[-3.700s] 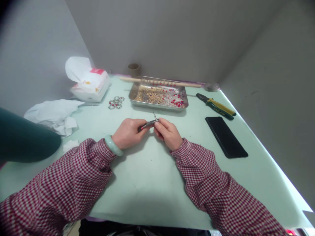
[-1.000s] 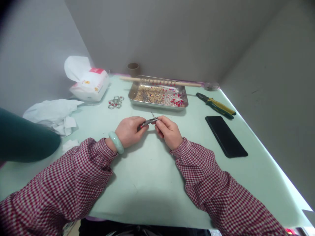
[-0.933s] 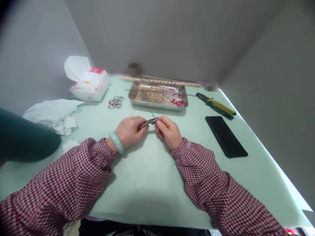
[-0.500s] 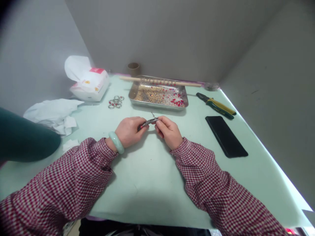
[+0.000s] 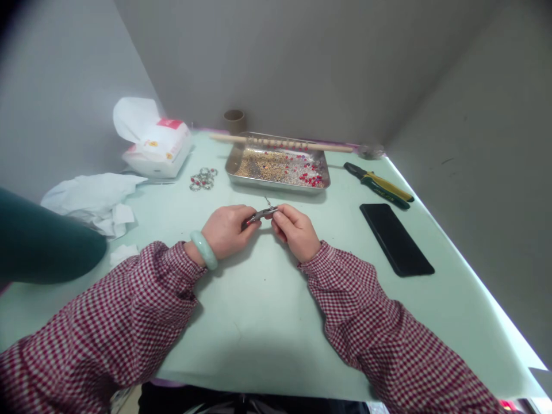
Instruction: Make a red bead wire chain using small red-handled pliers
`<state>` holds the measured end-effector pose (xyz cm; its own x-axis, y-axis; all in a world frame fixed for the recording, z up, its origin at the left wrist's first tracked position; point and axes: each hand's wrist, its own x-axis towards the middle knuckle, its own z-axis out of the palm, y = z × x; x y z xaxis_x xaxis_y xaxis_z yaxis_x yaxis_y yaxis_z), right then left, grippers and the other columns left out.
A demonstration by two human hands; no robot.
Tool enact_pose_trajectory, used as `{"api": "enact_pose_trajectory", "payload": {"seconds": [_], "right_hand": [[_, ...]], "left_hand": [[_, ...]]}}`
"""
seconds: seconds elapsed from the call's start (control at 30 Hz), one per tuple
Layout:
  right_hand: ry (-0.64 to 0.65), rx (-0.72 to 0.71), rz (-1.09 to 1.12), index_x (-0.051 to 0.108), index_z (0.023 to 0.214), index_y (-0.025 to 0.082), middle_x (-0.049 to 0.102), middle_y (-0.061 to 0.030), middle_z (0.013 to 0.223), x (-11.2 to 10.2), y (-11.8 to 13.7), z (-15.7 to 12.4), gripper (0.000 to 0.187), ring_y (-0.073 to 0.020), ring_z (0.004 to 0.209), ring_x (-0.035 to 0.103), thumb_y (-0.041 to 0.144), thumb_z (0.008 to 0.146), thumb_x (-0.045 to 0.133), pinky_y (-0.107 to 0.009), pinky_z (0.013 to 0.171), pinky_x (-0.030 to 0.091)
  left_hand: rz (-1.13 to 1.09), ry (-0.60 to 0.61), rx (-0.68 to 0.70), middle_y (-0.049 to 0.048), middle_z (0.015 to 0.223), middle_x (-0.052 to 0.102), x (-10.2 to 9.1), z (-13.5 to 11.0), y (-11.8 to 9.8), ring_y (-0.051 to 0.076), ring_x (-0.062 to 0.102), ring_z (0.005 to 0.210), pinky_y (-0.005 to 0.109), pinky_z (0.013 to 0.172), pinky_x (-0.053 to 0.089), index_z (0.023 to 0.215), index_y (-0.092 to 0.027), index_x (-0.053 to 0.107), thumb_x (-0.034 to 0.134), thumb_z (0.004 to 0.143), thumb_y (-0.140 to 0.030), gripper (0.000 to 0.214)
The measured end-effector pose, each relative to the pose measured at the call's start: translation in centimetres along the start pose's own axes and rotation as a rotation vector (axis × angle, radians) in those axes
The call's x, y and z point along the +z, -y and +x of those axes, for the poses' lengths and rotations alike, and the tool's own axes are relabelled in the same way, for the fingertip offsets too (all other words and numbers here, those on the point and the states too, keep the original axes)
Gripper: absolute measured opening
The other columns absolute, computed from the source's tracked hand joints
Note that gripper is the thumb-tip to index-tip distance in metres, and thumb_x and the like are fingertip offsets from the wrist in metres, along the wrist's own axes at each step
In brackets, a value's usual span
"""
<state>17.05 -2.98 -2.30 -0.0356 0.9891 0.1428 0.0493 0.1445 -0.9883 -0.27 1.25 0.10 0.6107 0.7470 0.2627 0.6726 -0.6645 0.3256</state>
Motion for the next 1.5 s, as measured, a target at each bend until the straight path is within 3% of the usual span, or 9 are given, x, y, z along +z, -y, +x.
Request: {"api": "enact_pose_trajectory", "payload": {"seconds": [1.5], "right_hand": [[0.009,0.010,0.000,0.059,0.084,0.017,0.047,0.0049,0.060,-0.03,0.10,0.08,0.017,-0.0056,0.044,0.038,0.030,0.090,0.049,-0.021,0.041,0.026]], "left_hand": [[-0.011,0.000,0.019,0.0035,0.070,0.060,0.02,0.02,0.09,0.017,0.052,0.065,0.030,0.059,0.036,0.077,-0.016,0.062,0.048,0.085,-0.025,0.018]]}}
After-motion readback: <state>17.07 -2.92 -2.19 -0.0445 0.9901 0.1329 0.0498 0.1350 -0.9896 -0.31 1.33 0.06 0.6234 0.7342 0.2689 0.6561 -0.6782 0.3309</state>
